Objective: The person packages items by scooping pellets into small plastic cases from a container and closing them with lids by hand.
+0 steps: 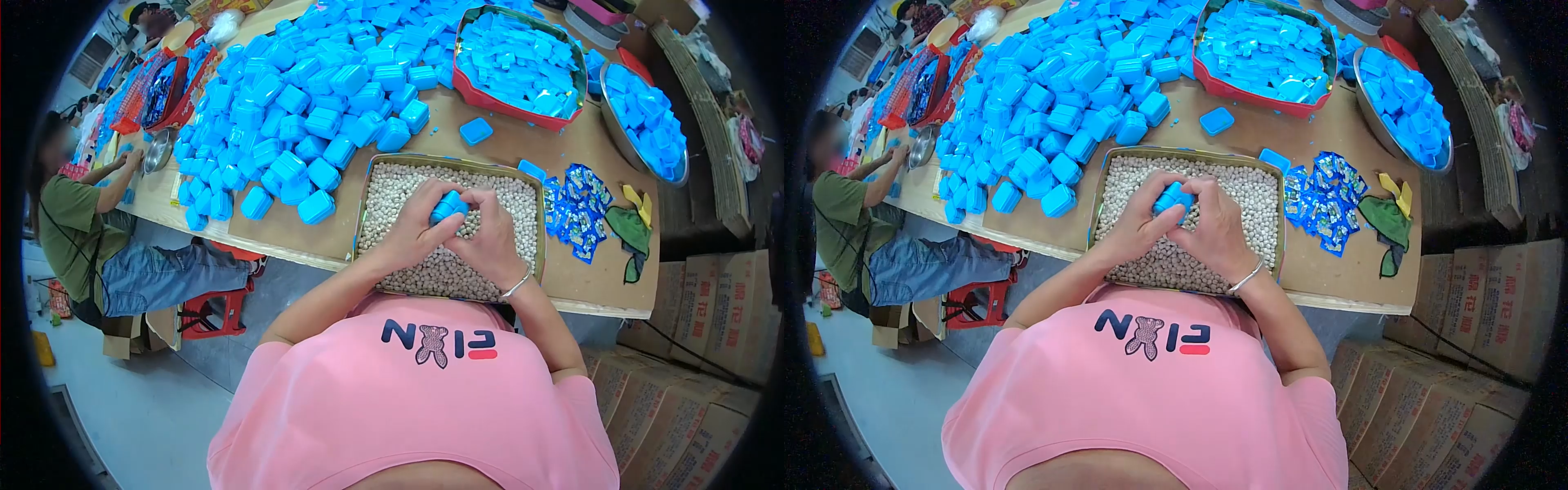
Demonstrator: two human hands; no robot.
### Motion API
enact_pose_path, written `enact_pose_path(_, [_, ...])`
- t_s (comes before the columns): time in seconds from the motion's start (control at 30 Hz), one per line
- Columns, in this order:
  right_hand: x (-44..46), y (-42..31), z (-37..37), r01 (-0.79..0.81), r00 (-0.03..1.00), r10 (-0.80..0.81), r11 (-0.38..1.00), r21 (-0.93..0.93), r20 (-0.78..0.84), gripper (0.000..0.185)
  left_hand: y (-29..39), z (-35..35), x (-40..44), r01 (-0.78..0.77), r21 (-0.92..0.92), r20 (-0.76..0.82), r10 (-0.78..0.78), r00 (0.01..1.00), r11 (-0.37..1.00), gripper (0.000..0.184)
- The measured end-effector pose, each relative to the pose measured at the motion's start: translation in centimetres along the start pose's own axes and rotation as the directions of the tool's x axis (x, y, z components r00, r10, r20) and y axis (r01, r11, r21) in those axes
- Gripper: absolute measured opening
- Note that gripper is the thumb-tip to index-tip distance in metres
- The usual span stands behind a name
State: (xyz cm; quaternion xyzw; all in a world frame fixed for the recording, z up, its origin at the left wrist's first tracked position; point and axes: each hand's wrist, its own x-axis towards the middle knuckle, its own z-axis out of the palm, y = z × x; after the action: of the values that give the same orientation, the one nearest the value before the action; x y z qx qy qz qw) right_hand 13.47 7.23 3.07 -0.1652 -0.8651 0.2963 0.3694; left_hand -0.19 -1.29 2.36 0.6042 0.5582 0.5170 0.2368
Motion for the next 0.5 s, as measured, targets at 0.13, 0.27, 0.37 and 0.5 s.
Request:
enact_pose_path(0.13, [0.1,-0.2,0.2,0.053,0.999,-0.053,0.999,0.008,-0.009,0.052,0.1,0.6,-0.1,0.088,-0.125,-0.125,-0.104,0.987,0.988,0.030])
enact_pose_path(0.27, [-0.1,0.0,0.4,0.031,0.999,-0.031,1.000,0.000,0.017,0.052,-1.0,0.9,-0.2,0.188,-0.189,-0.133,-0.215,0.968,0.964,0.027])
enact_pose_path(0.37, [0.0,-0.3,0.0,-0.072,0.997,0.072,0.993,0.094,0.008,0.051,-0.9,0.5,0.4,0.287,-0.246,-0.032,-0.303,0.952,0.926,0.034])
enact_pose_path(0.5, [0.1,0.8,-0.7,-0.279,0.921,0.387,0.739,0.613,-0.048,0.048,1.2,0.7,0.6,-0.025,-0.517,-0.356,-0.188,0.916,0.856,0.050])
